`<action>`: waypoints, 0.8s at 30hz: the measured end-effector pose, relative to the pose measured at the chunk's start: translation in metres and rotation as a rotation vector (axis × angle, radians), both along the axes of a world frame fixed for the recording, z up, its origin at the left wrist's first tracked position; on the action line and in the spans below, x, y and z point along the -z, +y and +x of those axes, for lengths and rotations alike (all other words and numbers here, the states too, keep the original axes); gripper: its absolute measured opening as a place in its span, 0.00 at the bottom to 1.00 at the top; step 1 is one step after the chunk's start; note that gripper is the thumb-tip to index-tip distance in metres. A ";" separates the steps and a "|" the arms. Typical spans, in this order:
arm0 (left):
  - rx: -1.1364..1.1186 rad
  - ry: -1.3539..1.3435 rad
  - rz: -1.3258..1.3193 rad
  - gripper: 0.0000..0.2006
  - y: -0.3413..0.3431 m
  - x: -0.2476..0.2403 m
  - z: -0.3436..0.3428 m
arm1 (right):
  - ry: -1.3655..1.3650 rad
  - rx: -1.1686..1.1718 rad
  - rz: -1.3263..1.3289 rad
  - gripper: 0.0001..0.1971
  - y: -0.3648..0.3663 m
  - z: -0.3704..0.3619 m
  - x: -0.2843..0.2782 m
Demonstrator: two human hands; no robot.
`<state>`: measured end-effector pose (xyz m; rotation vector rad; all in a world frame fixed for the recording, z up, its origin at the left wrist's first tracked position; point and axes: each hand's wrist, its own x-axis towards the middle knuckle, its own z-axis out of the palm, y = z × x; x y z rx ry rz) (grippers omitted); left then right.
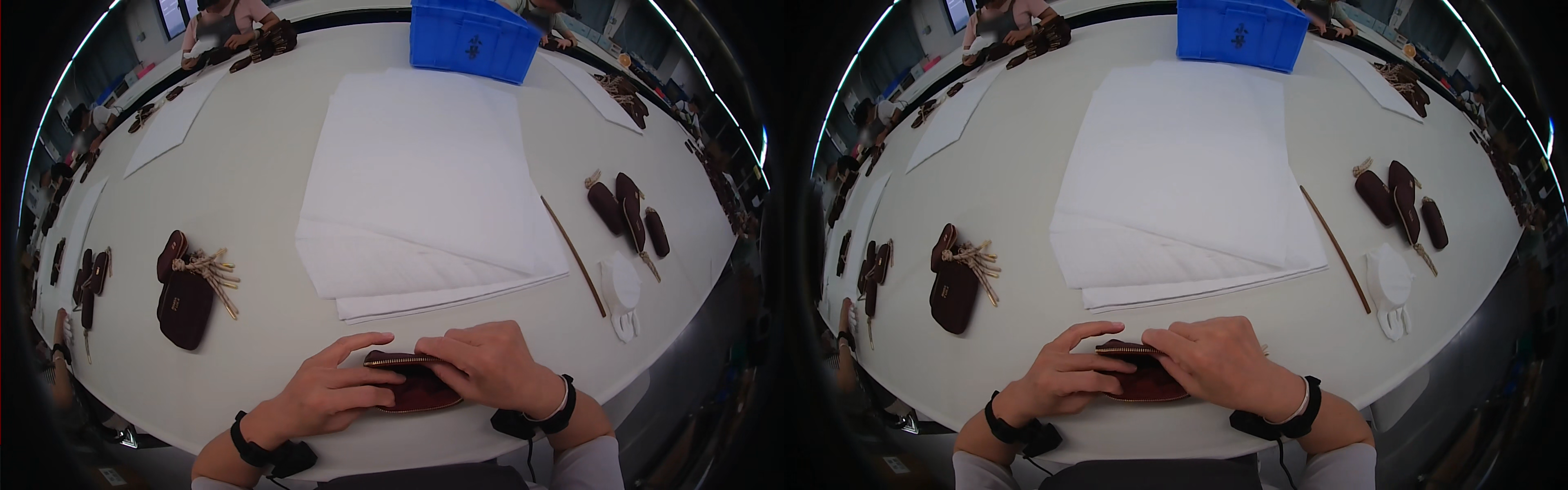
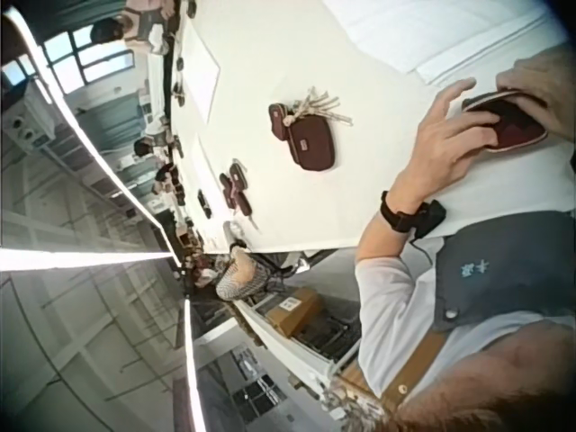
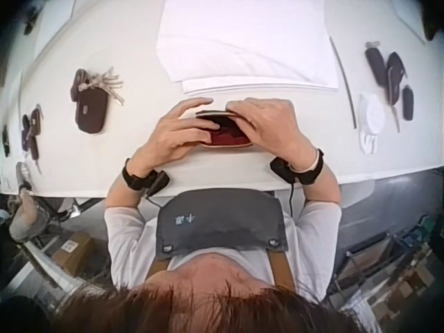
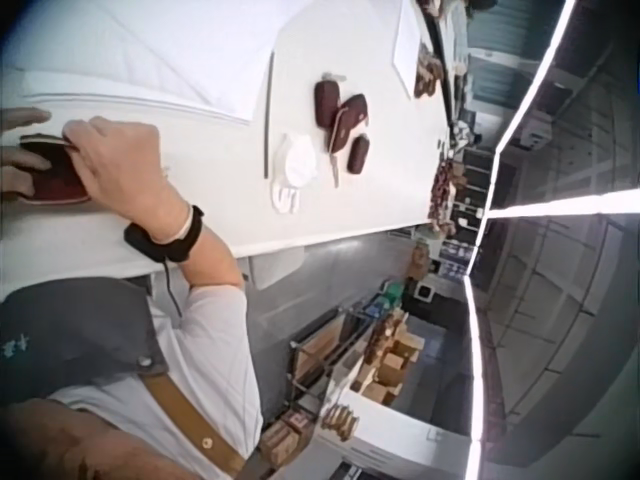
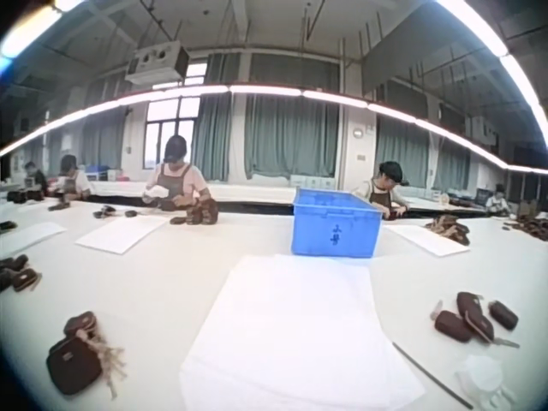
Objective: The person assembles small maroon pouches by inserting white tissue paper into them and using a thin wooden stick to adjust the contents. The person repeatedly opens the zipper, places the paper inside, and uses the stick to push the paper down before closing the pouch. The finished pouches are placed on the table.
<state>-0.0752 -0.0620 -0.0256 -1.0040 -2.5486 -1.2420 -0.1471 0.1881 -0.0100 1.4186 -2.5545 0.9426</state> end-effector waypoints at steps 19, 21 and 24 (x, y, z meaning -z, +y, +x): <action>0.126 -0.713 0.138 0.14 -0.001 0.018 0.004 | -0.561 -0.111 0.231 0.16 -0.008 -0.042 -0.020; 0.107 -0.724 0.244 0.16 -0.003 0.034 0.006 | -0.255 -0.010 0.221 0.18 -0.024 -0.074 -0.030; 0.143 -0.660 0.302 0.17 -0.002 0.046 0.000 | 0.369 0.015 0.275 0.21 -0.024 -0.134 -0.003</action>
